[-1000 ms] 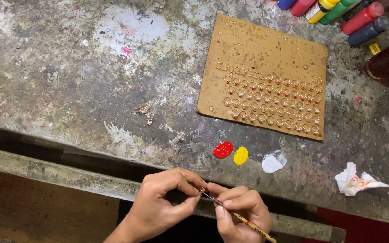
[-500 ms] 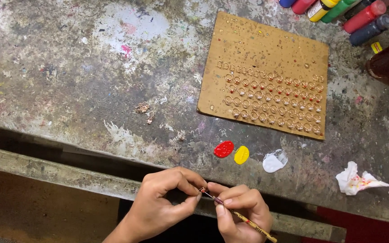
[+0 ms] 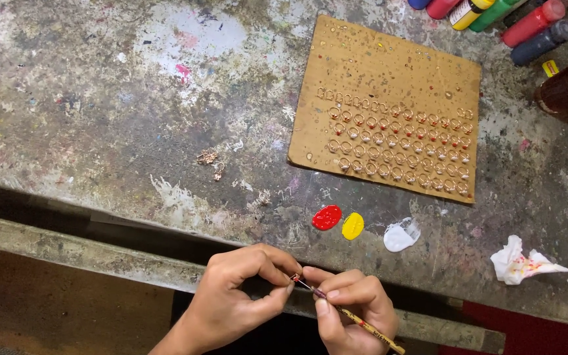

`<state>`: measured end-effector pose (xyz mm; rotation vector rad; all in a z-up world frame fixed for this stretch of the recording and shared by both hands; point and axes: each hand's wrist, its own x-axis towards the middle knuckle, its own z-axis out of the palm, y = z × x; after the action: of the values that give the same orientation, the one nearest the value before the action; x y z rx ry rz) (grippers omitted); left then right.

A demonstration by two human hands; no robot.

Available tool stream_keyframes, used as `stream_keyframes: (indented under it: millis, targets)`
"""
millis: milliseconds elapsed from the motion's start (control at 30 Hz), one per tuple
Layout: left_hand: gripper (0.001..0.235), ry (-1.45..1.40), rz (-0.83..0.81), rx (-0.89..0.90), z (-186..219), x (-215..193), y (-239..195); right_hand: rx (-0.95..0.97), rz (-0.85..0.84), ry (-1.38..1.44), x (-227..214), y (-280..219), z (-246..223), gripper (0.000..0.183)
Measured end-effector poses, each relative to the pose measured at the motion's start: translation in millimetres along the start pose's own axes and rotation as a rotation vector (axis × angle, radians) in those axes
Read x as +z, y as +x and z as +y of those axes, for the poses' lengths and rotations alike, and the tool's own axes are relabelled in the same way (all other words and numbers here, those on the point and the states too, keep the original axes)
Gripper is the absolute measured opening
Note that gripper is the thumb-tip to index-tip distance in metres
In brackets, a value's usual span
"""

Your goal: The person paints small metal keychains with red and yellow paint using a fine brush. They pick up each keychain, apply paint to the center, and place it on a cardboard drying board. The process is repeated for multiple keychains.

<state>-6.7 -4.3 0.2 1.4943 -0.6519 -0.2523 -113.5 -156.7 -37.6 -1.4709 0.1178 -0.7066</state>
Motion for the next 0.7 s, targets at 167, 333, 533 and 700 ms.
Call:
stream_keyframes:
  millis: [167, 333, 533, 700]
  targets:
    - [0.016, -0.004, 0.0, 0.008, -0.3, 0.3, 0.3, 0.009, -0.003, -0.035, 1.7, 1.8, -5.0, 0.014]
    - [0.015, -0.009, 0.001, 0.004, -0.1, 0.4, 0.0, -0.014, 0.025, -0.023, 2.7, 1.2, -2.6, 0.013]
    - [0.016, 0.001, 0.004, 0.01, 0.0, 0.4, 0.3, 0.0, 0.009, -0.045, 2.2, 1.4, -3.4, 0.014]
    - [0.015, -0.003, 0.005, 0.0, 1.7, -0.1, 1.0, 0.01, 0.042, -0.028, 7.0, 2.5, -7.9, 0.015]
